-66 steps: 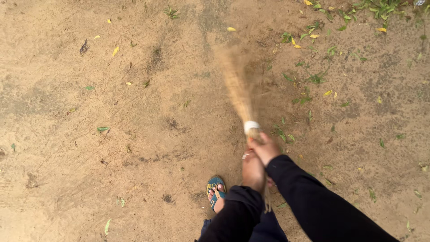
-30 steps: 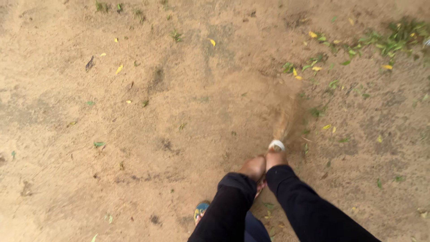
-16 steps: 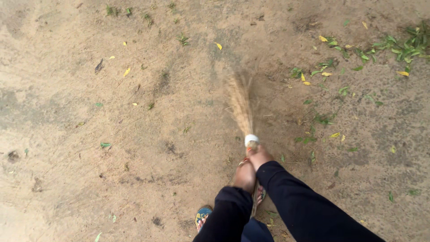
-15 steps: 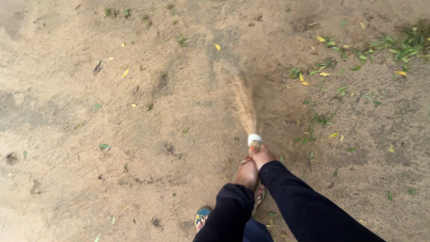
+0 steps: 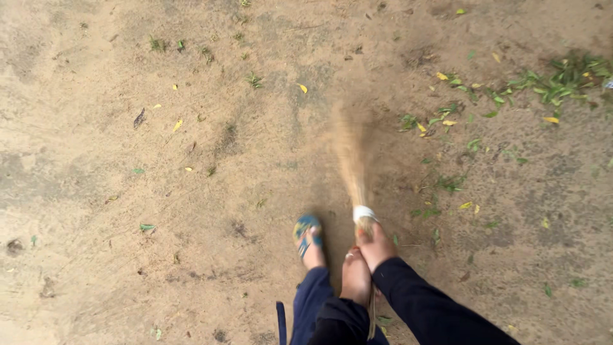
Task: The person sweeps dirt and leaves across a ground surface using a bundle of sticks as a broom.
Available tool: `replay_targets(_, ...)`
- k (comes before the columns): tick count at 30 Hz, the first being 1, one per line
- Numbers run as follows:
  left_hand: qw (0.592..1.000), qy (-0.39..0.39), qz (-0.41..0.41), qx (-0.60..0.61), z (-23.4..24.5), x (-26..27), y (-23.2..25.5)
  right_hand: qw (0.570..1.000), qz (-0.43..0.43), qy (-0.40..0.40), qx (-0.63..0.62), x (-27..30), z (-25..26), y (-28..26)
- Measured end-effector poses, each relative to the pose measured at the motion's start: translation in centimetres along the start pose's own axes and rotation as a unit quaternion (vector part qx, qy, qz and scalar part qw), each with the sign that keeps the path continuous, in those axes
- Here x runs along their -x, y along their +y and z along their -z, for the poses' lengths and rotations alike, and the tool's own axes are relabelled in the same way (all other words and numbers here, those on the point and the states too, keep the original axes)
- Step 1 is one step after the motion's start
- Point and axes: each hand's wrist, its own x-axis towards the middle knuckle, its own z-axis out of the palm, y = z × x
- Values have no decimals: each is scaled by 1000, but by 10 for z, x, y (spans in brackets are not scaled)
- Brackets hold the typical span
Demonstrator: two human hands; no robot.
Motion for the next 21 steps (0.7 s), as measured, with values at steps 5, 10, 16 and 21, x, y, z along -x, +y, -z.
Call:
replay_targets(5,996,-9,-38,-79,-14,-57,4,996,21,-74,45,-99,-23,18)
replay_targets(10,960,-156,29,-231,-71,-98,30,986,-110,1,-126,-142,27,79)
replay_targets(16,971,-164,83,-154,-79,-37,54,986,-115,120,-12,-88,67,46)
replay_targets(21,995,-27,0,-97,-52,-43,71,995,23,33,-86,-83,36,-32)
